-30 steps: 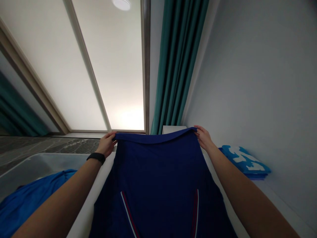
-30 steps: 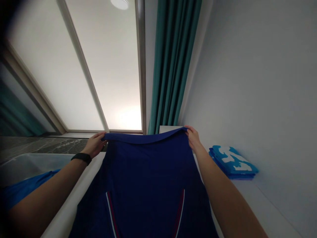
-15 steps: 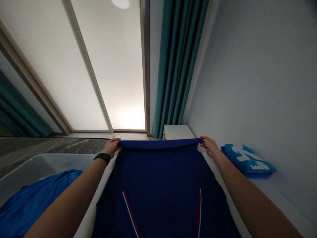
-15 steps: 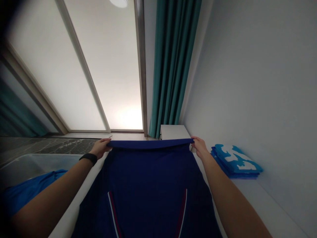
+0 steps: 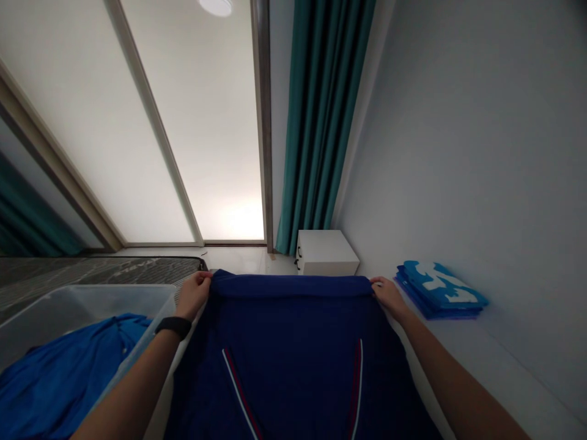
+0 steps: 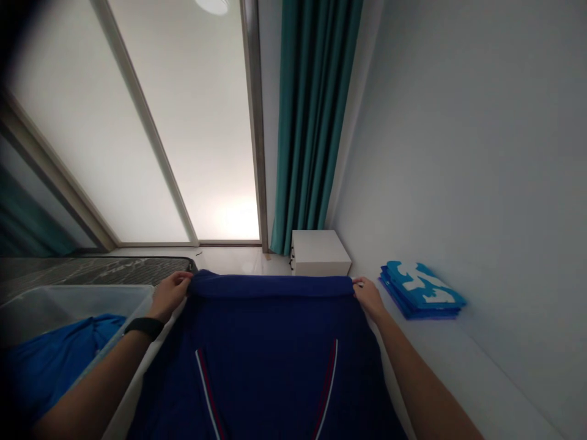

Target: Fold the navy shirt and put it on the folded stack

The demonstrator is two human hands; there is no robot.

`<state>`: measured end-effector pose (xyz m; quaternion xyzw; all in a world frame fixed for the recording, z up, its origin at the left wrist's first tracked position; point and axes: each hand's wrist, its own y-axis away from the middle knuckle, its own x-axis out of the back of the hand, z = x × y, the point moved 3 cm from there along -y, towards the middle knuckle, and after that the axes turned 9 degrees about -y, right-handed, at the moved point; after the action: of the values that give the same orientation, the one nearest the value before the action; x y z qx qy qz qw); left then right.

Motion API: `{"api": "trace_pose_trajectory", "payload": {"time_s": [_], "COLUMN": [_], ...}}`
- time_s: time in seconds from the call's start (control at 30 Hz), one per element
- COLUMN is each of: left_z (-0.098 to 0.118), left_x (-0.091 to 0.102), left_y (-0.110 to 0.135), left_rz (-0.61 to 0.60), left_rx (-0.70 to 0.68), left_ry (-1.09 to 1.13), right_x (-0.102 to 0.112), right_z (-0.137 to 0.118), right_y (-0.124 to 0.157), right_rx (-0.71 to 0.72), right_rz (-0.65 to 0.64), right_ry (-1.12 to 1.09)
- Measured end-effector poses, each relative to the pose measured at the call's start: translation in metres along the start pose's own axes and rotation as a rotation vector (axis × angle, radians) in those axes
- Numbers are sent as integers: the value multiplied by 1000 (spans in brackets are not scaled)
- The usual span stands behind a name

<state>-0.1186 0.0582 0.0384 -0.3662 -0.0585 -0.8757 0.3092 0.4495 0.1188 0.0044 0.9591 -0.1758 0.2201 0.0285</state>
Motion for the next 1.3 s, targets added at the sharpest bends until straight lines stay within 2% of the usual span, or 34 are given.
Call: {"api": "trace_pose_trajectory", "payload": {"time_s": [0.1,0.17,0.27,0.63,0.8,1.07,1.3], "left_z": [-15,-22,-26,-27,-31,-32,-36], "left_x": [-8,-12,-14,-12,-9,-4,-6], "left_y": [12,16,18,19,17,21,18], "left_rz": [-19,17,60,27,-50,-23,-30], "left_rx": [-80,-131,-153,-171,-191,-189,-184], "left_ry": [-237,-361,-411,-382,-307,-236,-257], "right_x": [-1,-2,-4,-5,-4,3,3], "right_z": [10,13,16,26,30,23,20], "right_y": [12,16,20,29,25,31,33], "right_rx": [61,107,163,342,347,325,318], "right_rz": [8,16,23,48,21,61,73], "right_ry": [143,214,292,402,389,247,236]}}
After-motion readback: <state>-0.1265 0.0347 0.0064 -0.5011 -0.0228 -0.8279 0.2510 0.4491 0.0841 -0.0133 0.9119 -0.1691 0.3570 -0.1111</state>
